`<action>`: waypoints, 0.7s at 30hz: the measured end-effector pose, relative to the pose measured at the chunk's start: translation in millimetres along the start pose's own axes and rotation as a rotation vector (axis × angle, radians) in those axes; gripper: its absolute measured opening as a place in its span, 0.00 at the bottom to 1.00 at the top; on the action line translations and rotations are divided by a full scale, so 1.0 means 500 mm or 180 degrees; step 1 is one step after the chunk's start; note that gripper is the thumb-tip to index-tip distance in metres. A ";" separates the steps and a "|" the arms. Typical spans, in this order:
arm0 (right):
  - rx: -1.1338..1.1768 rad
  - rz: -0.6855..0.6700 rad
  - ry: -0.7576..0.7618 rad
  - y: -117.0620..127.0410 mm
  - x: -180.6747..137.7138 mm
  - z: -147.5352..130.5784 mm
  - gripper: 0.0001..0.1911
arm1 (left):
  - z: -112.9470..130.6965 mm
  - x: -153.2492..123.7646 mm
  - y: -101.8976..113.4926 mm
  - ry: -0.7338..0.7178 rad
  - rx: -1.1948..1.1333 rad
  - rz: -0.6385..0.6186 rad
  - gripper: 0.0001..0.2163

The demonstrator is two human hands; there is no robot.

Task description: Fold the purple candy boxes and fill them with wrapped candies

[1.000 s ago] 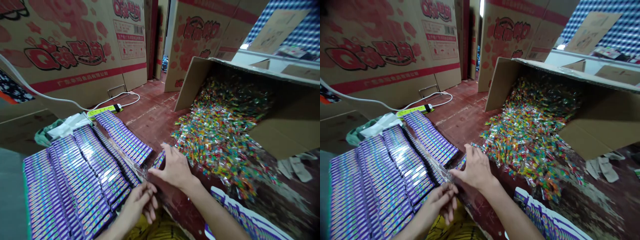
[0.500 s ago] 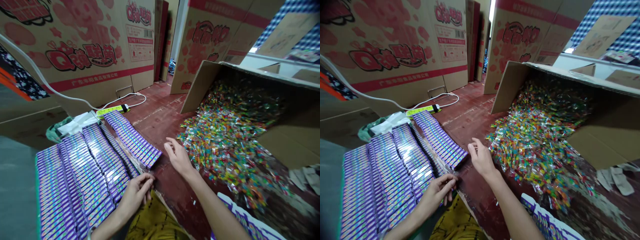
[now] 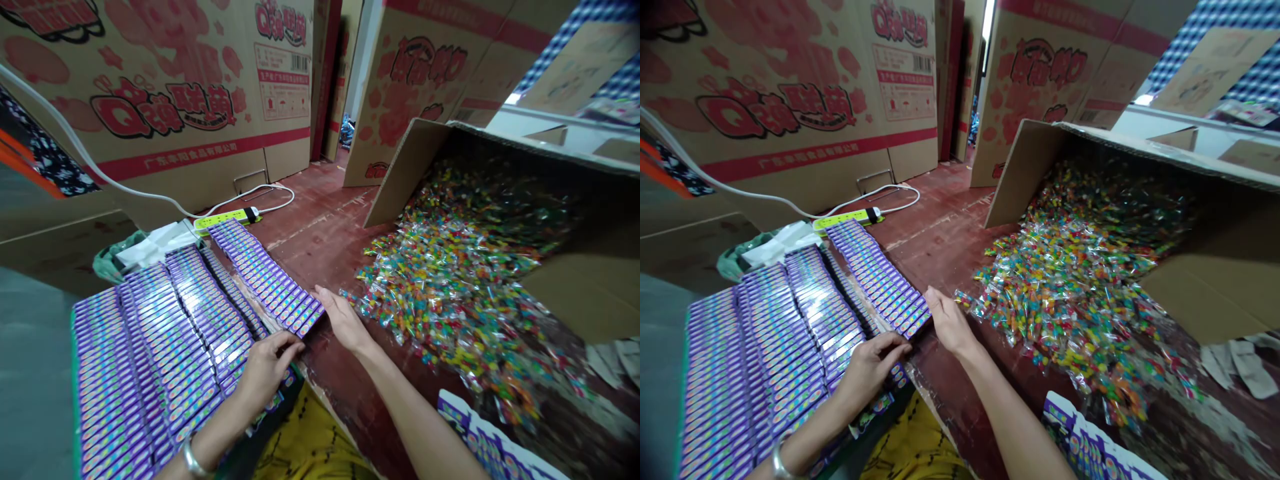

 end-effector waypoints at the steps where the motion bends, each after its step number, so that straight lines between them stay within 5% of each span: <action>1: -0.0028 0.0000 0.0003 0.000 0.000 -0.002 0.33 | -0.002 0.001 0.000 0.0005 -0.0006 -0.0015 0.09; 21: -0.0191 0.0151 0.0206 0.013 -0.008 -0.023 0.33 | 0.018 -0.017 0.014 -0.0075 0.0064 -0.0215 0.11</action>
Point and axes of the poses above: each hand's wrist, its own x-axis towards the middle knuckle, its own y-axis out of the back of the hand, z = x × y, the point moved 5 cm from there along x, towards the middle knuckle, and after that the axes turned 10 degrees about x, right-handed, at the moved point
